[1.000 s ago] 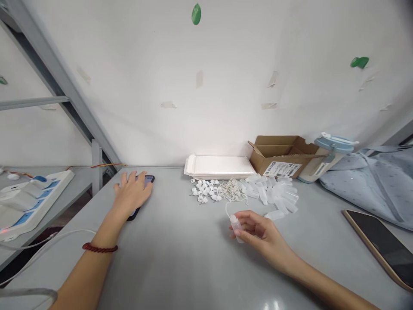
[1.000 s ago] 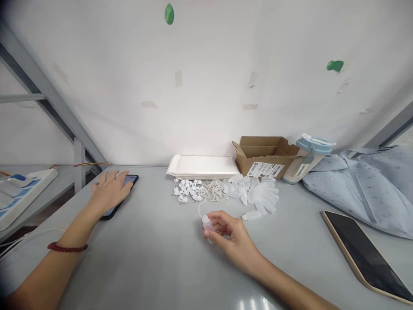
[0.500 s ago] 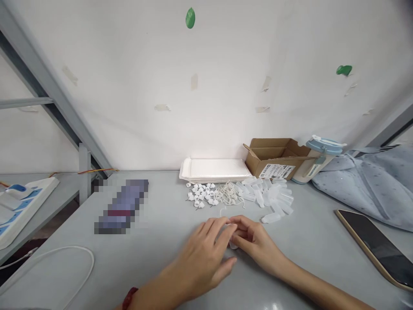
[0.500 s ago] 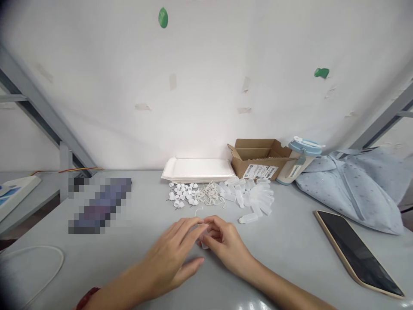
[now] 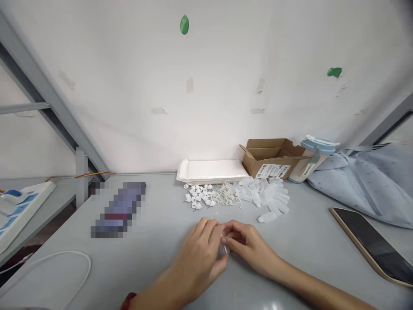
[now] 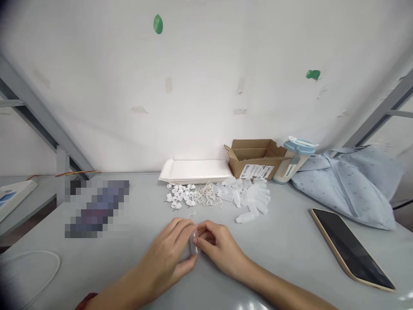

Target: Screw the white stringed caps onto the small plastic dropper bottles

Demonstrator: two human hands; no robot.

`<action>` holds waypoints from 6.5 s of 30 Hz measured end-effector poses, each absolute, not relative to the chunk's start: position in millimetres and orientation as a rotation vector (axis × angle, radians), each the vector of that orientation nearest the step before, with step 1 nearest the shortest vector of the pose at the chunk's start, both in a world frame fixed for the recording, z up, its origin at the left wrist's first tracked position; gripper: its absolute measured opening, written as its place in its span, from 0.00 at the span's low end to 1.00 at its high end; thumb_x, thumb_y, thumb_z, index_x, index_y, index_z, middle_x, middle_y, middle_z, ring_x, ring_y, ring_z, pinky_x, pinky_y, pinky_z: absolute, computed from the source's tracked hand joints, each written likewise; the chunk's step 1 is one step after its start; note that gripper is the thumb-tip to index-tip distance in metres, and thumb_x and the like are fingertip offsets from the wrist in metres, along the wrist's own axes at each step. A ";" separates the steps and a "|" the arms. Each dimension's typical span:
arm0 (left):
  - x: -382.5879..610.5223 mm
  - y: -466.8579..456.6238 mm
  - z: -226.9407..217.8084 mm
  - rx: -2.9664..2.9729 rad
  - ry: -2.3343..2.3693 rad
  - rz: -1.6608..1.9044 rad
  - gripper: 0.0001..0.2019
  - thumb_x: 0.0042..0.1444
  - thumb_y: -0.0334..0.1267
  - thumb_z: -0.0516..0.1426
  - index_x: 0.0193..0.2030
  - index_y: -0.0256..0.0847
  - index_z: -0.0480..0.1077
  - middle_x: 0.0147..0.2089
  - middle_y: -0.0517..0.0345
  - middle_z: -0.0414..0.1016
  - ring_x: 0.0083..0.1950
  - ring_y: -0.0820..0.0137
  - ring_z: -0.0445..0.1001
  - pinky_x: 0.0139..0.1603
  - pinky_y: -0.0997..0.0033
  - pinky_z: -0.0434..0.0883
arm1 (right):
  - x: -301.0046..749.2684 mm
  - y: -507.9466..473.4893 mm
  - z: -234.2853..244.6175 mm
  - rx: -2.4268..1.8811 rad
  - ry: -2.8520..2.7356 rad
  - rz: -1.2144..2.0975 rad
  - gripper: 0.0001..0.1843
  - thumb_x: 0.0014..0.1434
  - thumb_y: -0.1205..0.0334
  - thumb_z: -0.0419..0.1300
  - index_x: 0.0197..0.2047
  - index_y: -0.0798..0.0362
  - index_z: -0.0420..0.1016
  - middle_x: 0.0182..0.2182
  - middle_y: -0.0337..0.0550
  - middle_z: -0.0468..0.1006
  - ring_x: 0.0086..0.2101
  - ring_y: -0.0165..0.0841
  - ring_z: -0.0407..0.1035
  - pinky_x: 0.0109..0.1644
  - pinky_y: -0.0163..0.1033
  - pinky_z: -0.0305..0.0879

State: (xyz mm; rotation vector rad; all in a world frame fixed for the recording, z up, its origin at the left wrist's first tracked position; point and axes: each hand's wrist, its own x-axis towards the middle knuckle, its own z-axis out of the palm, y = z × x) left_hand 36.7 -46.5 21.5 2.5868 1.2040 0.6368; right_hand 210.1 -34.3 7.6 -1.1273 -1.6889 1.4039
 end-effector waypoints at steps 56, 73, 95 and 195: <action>-16.5 -17.8 43.9 2.218 1.321 0.338 0.23 0.46 0.33 0.60 0.52 0.40 0.66 0.52 0.51 0.69 0.56 0.60 0.65 0.56 0.58 0.65 | 222.4 -35.9 9.1 -1.033 -2.227 0.817 0.15 0.60 0.67 0.53 0.52 0.51 0.65 0.44 0.47 0.73 0.39 0.33 0.70 0.40 0.38 0.68; -26.9 -19.7 41.6 2.354 1.208 0.331 0.25 0.45 0.25 0.53 0.52 0.46 0.65 0.53 0.56 0.69 0.57 0.62 0.64 0.56 0.59 0.66 | 226.7 -34.5 10.5 -0.978 -2.369 0.693 0.13 0.62 0.66 0.51 0.49 0.53 0.66 0.45 0.49 0.72 0.44 0.36 0.68 0.47 0.41 0.67; -25.1 -14.6 40.5 2.297 1.229 0.287 0.24 0.47 0.32 0.61 0.53 0.45 0.66 0.54 0.55 0.67 0.58 0.60 0.61 0.57 0.58 0.64 | 226.8 -34.2 13.0 -0.959 -2.424 0.583 0.13 0.61 0.67 0.51 0.49 0.55 0.65 0.43 0.50 0.73 0.42 0.35 0.69 0.45 0.41 0.69; 17.3 -33.8 38.2 2.452 1.129 0.992 0.17 0.59 0.31 0.50 0.56 0.41 0.62 0.50 0.50 0.71 0.53 0.63 0.68 0.52 0.61 0.71 | 227.7 -41.4 35.0 -0.787 -2.448 0.595 0.24 0.59 0.62 0.54 0.59 0.55 0.58 0.64 0.54 0.53 0.62 0.37 0.51 0.61 0.48 0.59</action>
